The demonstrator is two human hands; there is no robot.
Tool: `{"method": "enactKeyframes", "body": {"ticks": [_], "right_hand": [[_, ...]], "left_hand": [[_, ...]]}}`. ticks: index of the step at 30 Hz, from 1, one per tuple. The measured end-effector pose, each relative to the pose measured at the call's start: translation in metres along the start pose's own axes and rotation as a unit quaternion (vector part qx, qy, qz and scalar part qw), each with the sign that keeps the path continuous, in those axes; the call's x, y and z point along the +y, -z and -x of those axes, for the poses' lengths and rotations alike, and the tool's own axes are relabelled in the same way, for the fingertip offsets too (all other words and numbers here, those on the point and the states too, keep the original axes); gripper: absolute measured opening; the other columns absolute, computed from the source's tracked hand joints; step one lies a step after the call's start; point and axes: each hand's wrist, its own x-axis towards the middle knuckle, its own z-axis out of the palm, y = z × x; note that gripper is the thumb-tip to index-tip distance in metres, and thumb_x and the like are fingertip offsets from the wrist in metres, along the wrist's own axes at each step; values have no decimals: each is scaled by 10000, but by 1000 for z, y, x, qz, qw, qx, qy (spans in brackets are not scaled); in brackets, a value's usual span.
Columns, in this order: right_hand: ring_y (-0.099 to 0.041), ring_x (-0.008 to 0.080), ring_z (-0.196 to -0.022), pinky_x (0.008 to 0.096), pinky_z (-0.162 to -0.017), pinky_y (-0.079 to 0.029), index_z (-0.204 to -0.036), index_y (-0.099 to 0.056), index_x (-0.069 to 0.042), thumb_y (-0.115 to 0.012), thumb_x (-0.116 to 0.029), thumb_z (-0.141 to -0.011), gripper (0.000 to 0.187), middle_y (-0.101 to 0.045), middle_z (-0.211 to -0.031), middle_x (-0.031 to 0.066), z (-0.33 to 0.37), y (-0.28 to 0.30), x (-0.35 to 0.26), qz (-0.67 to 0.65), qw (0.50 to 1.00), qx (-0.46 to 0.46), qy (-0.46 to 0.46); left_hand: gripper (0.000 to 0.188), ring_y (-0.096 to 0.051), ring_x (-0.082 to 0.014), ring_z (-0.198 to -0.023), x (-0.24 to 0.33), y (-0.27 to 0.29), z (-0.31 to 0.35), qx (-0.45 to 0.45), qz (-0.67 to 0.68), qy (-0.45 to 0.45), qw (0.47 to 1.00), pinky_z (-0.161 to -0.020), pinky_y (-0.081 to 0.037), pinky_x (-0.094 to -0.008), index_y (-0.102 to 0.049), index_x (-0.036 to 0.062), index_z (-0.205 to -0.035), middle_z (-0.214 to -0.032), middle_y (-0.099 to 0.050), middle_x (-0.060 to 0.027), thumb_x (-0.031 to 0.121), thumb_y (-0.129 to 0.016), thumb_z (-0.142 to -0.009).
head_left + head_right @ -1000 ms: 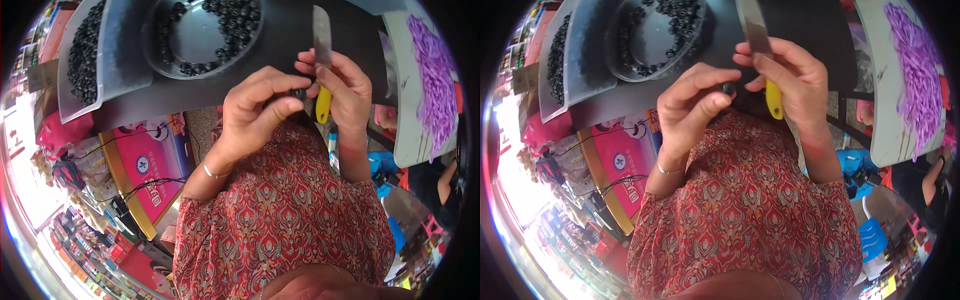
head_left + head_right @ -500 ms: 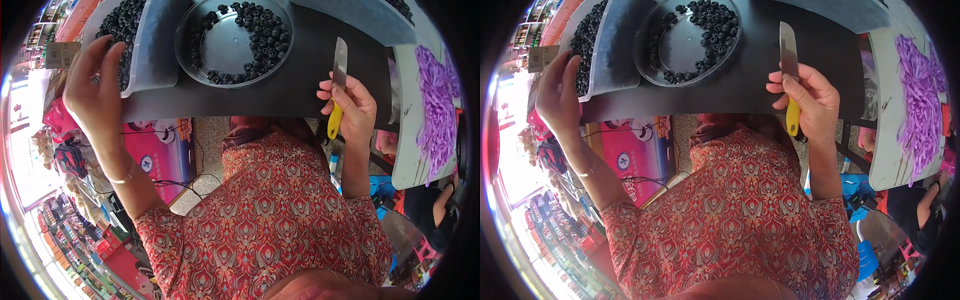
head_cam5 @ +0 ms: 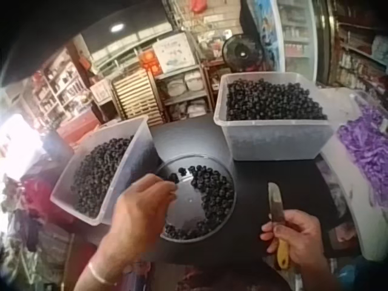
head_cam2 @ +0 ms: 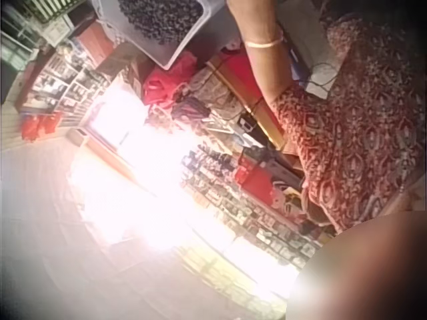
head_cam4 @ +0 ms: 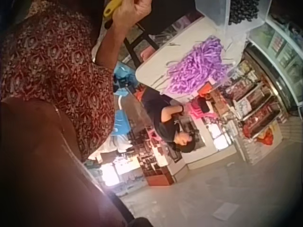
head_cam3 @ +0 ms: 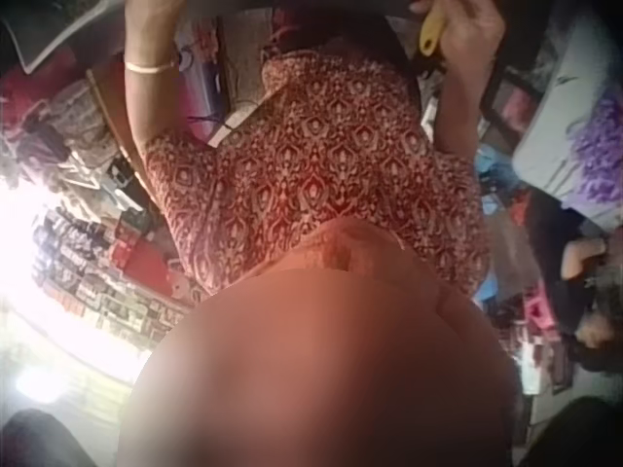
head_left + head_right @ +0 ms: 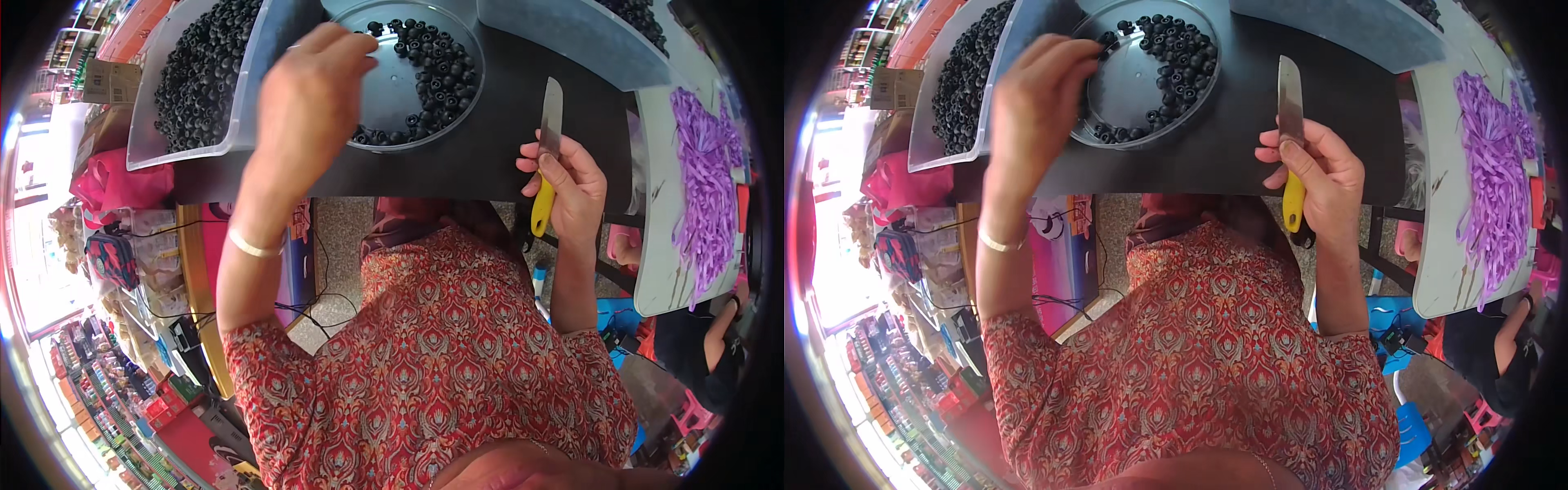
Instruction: Trimming or cutting small black rubber components with a knife.
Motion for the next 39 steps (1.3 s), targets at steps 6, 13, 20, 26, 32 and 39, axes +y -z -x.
{"method": "enactKeyframes", "body": {"ticks": [6, 13, 20, 26, 32, 39], "right_hand": [[-659, 188, -823, 245, -570, -543, -1143, -553, 44, -555, -42, -895, 263, -646, -988, 155, -2, -1, 3, 1, 1000, -9, 15], [-660, 192, -831, 247, -575, -550, -1141, -552, 45, -557, -37, -894, 261, -645, -988, 157, -3, 0, 2, -2, 1000, -12, 23], [-659, 193, -829, 251, -572, -548, -1134, -551, 54, -555, -31, -891, 257, -645, -988, 158, -3, -1, 2, -2, 1000, -15, 16], [-658, 195, -835, 250, -574, -541, -1134, -560, 44, -559, -30, -888, 257, -647, -992, 153, 0, -3, 2, 14, 1000, 13, 19], [-654, 231, -914, 243, -574, -541, -1115, -576, 56, -540, 11, -883, 239, -632, -1047, 175, 4, -24, -11, -5, 999, 7, 36], [-612, 280, -1015, 259, -591, -576, -1087, -572, 82, -543, 66, -855, 234, -549, -1168, 231, 11, -56, -28, 50, 974, -97, 197]], "left_hand": [[171, -609, -330, -796, -44, -76, -21, -108, -53, 82, 989, -686, -486, -404, -662, 46, -878, -857, -624, -136, 195, -635, -800], [210, -608, -334, -850, -58, -95, -30, -150, -10, 93, 984, -716, -488, -447, -663, 60, -854, -860, -639, -139, 262, -637, -807], [185, -661, -198, -735, -36, -60, -22, -52, 263, 181, 946, -662, -518, -289, -593, -13, -890, -783, -660, -108, 38, -700, -748], [144, -646, -167, -808, 17, -33, -2, 6, 589, 236, 773, -750, -541, -267, -590, -67, -975, -904, -651, -125, -58, -595, -832], [237, -643, -149, -787, 44, -31, 26, 34, 696, 218, 683, -772, -511, -258, -627, -14, -1066, -905, -670, -125, -43, -596, -833], [307, -604, -114, -793, 71, -33, 44, 48, 670, 228, 705, -690, -491, -220, -600, 3, -1147, -917, -615, -53, -60, -581, -847]]}}
